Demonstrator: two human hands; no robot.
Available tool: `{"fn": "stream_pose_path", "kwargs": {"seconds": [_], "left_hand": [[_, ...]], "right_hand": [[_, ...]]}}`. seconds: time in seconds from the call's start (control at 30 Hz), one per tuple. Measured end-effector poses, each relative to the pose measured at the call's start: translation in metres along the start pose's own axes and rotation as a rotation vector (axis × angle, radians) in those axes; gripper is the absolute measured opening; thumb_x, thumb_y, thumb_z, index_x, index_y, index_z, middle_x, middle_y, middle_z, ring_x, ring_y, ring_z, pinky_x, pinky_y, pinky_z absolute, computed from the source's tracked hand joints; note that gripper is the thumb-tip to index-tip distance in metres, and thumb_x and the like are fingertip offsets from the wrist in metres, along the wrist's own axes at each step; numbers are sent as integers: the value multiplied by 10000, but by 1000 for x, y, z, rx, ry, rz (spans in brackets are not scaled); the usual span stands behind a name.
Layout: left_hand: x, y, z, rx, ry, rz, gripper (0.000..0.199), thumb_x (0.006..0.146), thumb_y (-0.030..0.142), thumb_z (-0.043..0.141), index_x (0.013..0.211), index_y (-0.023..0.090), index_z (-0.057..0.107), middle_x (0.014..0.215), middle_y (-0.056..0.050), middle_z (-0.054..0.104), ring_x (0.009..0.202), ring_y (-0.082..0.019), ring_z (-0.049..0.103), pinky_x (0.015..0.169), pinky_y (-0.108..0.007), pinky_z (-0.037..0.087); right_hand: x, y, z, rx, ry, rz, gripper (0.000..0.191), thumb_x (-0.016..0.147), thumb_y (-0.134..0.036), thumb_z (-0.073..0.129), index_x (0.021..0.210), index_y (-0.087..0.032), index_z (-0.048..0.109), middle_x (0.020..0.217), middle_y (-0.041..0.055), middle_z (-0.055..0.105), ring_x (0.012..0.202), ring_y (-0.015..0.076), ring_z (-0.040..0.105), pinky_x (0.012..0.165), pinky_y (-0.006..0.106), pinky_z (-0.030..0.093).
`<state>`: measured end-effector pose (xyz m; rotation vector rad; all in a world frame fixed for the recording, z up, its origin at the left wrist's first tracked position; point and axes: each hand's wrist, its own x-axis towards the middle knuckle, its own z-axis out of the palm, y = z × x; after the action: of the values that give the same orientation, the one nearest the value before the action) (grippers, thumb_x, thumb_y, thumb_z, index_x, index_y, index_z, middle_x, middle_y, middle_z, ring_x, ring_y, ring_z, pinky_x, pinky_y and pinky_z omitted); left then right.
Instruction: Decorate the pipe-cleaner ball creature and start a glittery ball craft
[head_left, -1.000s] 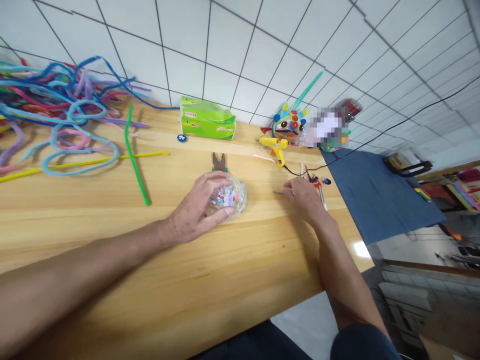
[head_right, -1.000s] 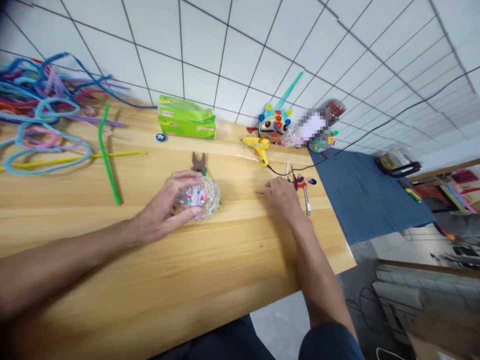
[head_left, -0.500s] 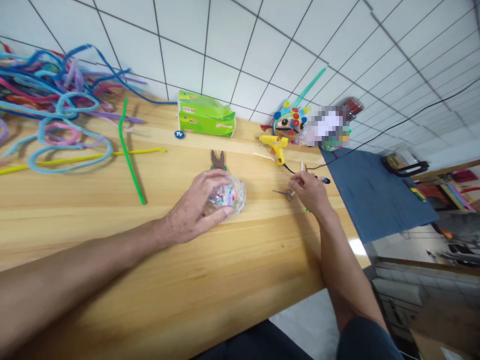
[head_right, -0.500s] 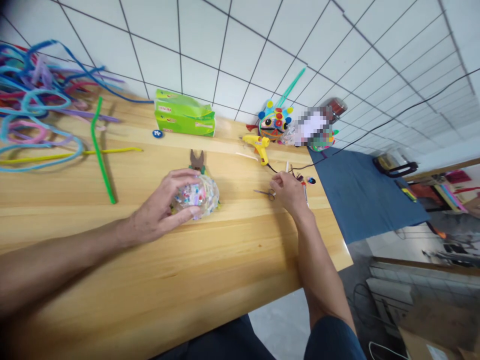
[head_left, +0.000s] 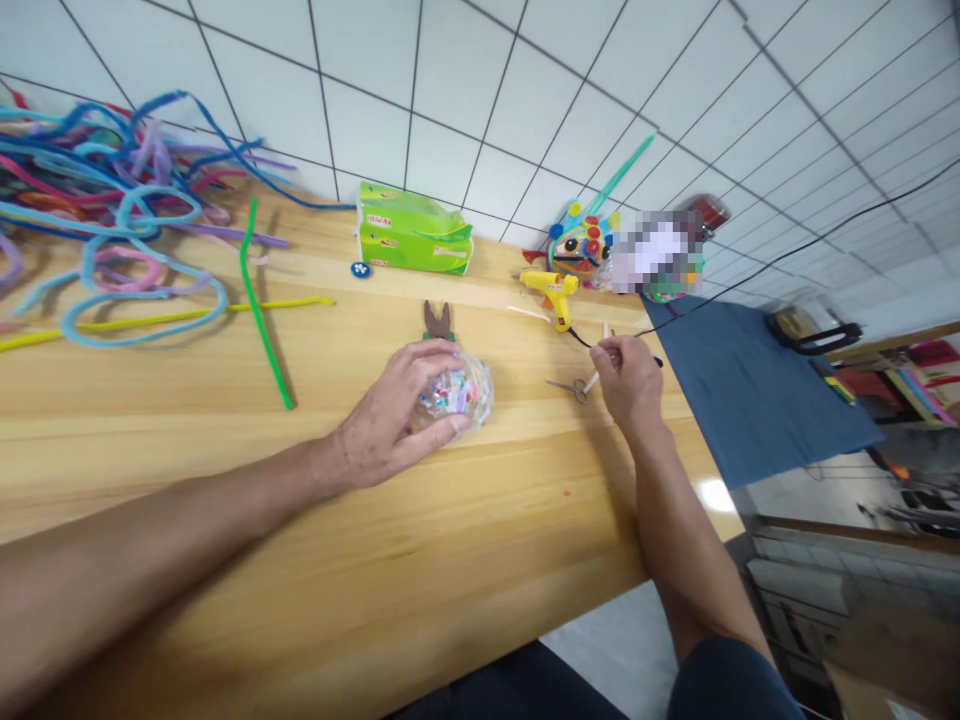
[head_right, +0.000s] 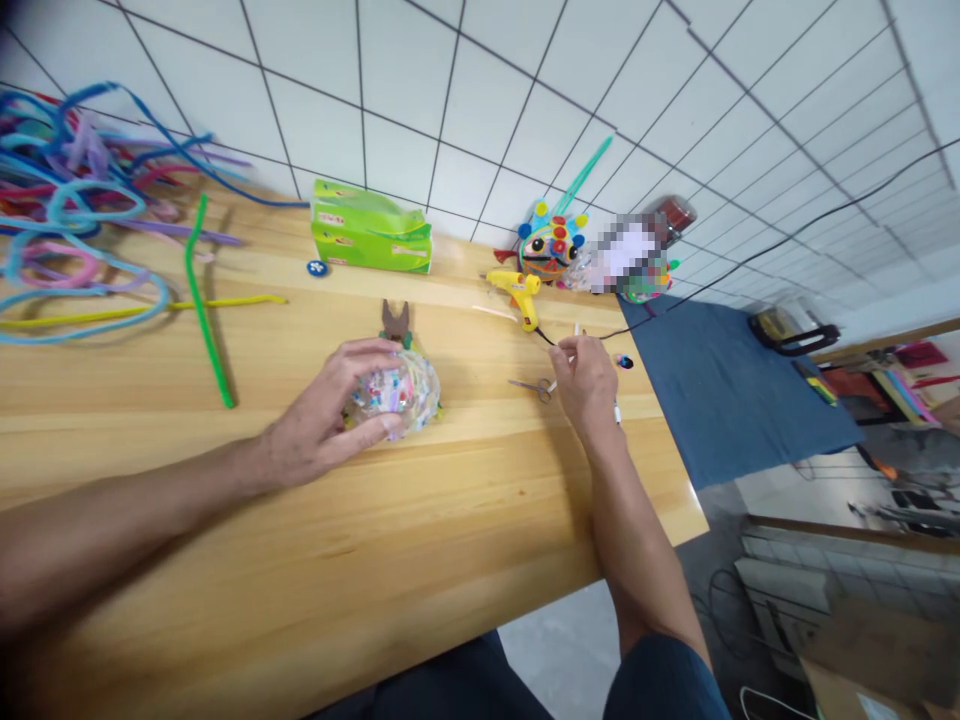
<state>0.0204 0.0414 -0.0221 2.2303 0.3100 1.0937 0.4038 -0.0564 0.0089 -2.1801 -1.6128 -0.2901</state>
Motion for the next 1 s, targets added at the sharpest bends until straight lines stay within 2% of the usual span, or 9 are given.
{"fn": "stream_pose_path", "kwargs": {"seconds": [0.07, 0.2, 0.33, 0.4, 0.5, 0.6, 0.67, 0.8, 1.0], "left_hand": [[0, 0, 1, -4, 8, 12, 530, 1043, 295, 686, 1517, 248, 454, 1484, -162, 553, 1431, -323, 547, 1205, -560, 501], [1, 0, 1, 3, 14, 14, 524, 1041, 290, 690, 1510, 244, 462, 1477, -161, 557, 1426, -319, 553, 1202, -560, 504], [0, -1, 1, -3, 6, 15, 529, 1046, 296, 690, 1516, 239, 455, 1487, -170, 549, 1435, -321, 547, 1204, -566, 502], [-1, -1, 1, -2, 7, 14, 531, 1047, 301, 690, 1518, 247, 452, 1486, -168, 551, 1435, -322, 547, 1204, -569, 501], [-1, -2, 1, 4, 12, 12, 525, 1045, 312, 693, 1509, 247, 457, 1482, -172, 555, 1432, -326, 550, 1204, -571, 501], [0, -2, 2, 5, 15, 19, 516, 1041, 320, 694, 1495, 247, 459, 1476, -177, 558, 1428, -331, 554, 1196, -581, 506], [1, -2, 1, 4, 15, 24, 522, 1038, 323, 698, 1493, 255, 453, 1473, -176, 562, 1425, -333, 558, 1185, -590, 514], [0, -2, 0, 5, 10, 27, 527, 1038, 330, 696, 1496, 251, 446, 1472, -184, 561, 1436, -336, 555, 1183, -596, 517], [-1, -2, 0, -20, 13, 9, 539, 1035, 333, 691, 1513, 250, 456, 1492, -190, 568, 1465, -349, 540, 1187, -606, 511]], "right_hand": [[-8, -2, -6, 28, -30, -127, 197, 1010, -334, 637, 1079, -197, 760, 1010, 128, 792, 909, 286, 702, 875, 433, 543], [-26, -6, -4, -57, -256, -382, 162, 1032, -277, 646, 1028, -190, 782, 999, 137, 810, 974, 303, 723, 904, 427, 536], [-35, -14, 9, -241, -275, -370, 331, 1093, -240, 498, 864, -175, 729, 869, 157, 767, 869, 295, 695, 859, 419, 512], [-38, -21, 11, -255, -261, -314, 294, 1070, -235, 514, 841, -191, 694, 866, 164, 763, 871, 302, 693, 855, 424, 505], [-42, -38, 5, -50, -252, -146, 172, 1027, -240, 552, 893, -219, 656, 863, 122, 760, 836, 276, 693, 796, 392, 500], [-43, -65, -9, 340, -289, 16, 178, 1067, -341, 537, 944, -249, 627, 811, 31, 721, 712, 203, 645, 697, 329, 477], [-41, -86, -19, 583, -304, 41, 186, 1072, -392, 553, 963, -258, 623, 764, -13, 663, 665, 171, 585, 662, 302, 455], [-30, -124, -31, 863, -347, -22, 90, 1029, -346, 638, 1050, -262, 663, 750, -47, 566, 652, 144, 504, 611, 272, 411], [-10, -146, -34, 851, -398, -279, 67, 978, -248, 727, 1040, -274, 727, 843, -17, 667, 754, 158, 600, 680, 288, 477]]}}
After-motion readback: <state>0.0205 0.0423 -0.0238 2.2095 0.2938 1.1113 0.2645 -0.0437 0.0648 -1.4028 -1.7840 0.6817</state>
